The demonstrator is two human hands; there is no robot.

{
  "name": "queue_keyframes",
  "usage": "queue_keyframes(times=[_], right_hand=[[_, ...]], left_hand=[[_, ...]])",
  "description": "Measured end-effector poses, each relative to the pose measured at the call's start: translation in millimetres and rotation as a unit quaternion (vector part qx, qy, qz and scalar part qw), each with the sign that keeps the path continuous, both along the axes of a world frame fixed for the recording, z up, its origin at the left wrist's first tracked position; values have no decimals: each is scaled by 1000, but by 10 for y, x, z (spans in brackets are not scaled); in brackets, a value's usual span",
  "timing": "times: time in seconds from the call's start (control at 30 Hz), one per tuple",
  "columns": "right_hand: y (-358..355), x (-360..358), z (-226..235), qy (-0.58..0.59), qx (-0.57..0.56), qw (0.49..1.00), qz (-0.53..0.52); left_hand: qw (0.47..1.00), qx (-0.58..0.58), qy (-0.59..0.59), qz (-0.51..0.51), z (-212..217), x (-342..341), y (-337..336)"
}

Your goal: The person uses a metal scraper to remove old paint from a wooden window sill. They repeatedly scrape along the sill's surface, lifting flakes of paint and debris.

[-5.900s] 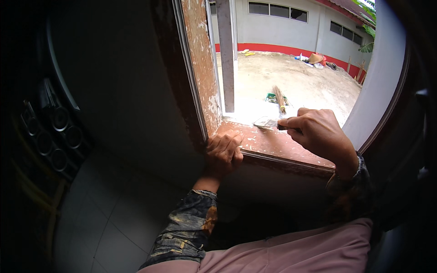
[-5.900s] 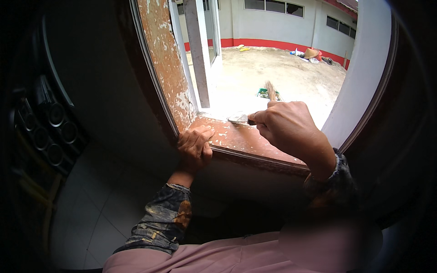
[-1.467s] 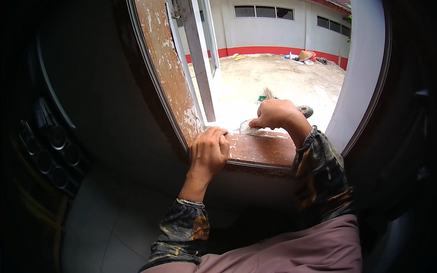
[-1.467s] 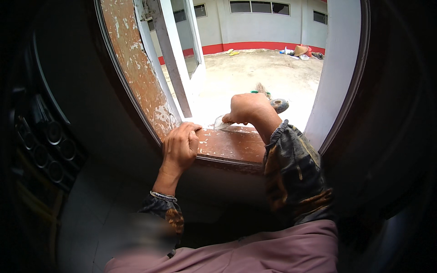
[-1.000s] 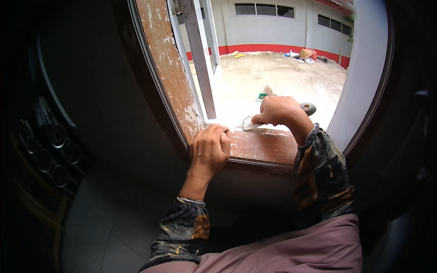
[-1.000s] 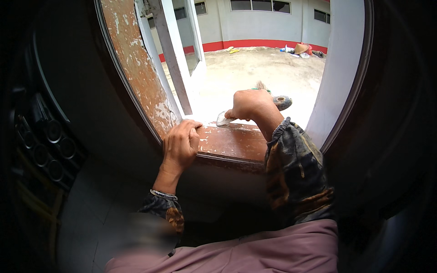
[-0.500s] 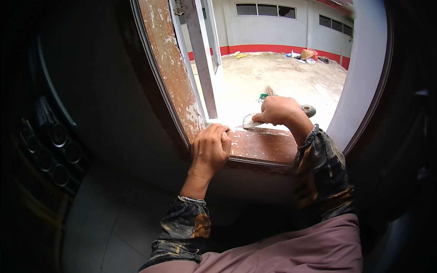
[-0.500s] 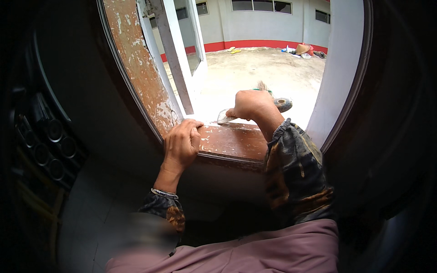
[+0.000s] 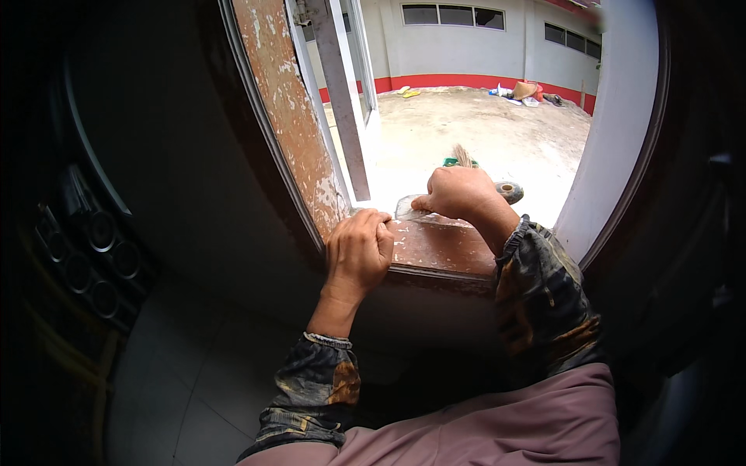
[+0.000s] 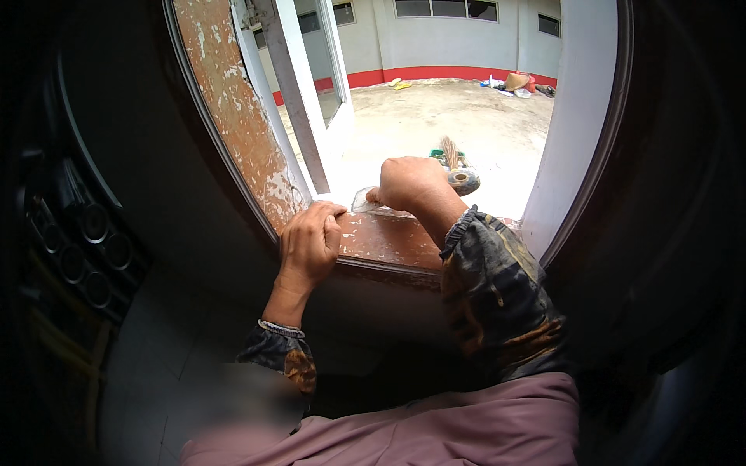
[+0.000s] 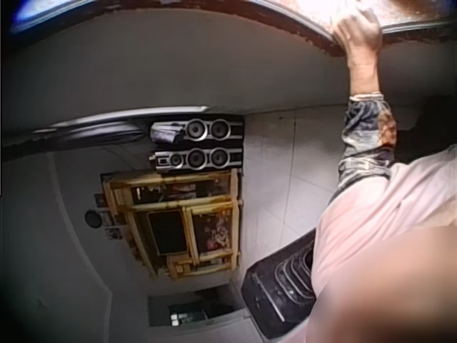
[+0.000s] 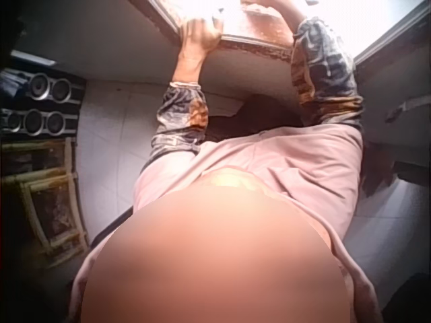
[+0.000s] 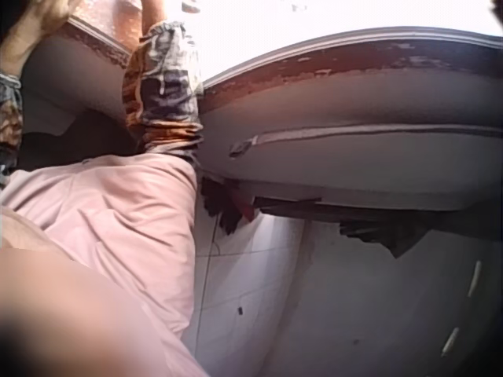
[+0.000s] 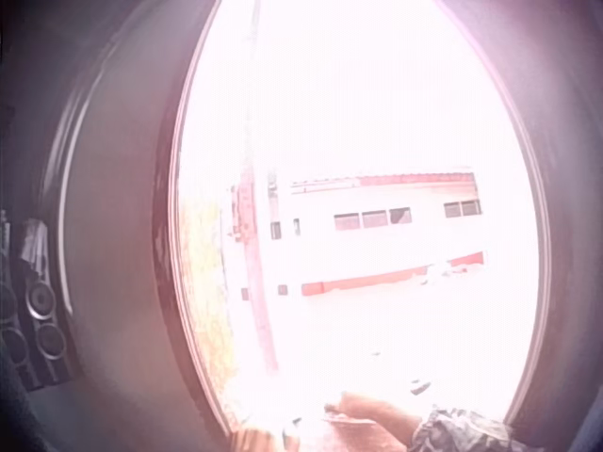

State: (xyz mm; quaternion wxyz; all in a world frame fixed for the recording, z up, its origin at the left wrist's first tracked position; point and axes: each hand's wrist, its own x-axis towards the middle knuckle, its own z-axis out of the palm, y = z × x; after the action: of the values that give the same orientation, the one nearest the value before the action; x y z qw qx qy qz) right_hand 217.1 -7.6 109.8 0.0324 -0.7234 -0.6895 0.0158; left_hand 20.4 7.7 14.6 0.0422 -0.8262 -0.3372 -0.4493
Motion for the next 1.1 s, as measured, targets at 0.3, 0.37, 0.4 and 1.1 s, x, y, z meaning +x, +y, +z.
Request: queue_keyframes(times=[0.3,0.37,0.4,1.1], right_hand=[[-57,-18,-7,-20,26,999,-3],[-71,-21,2,-16,25,1000,0],[-77,-23,5,-15,22,1000,-2],[-82,12,-8,-31,46,998,12]], left_hand=[[1000,-9,2,3,8,-4,-7],[1000,-12,7,2,15,-13,-10],[1000,-11,7,-1,19,-15,-8],[1000,13,-10,-8,-6,-4,5]])
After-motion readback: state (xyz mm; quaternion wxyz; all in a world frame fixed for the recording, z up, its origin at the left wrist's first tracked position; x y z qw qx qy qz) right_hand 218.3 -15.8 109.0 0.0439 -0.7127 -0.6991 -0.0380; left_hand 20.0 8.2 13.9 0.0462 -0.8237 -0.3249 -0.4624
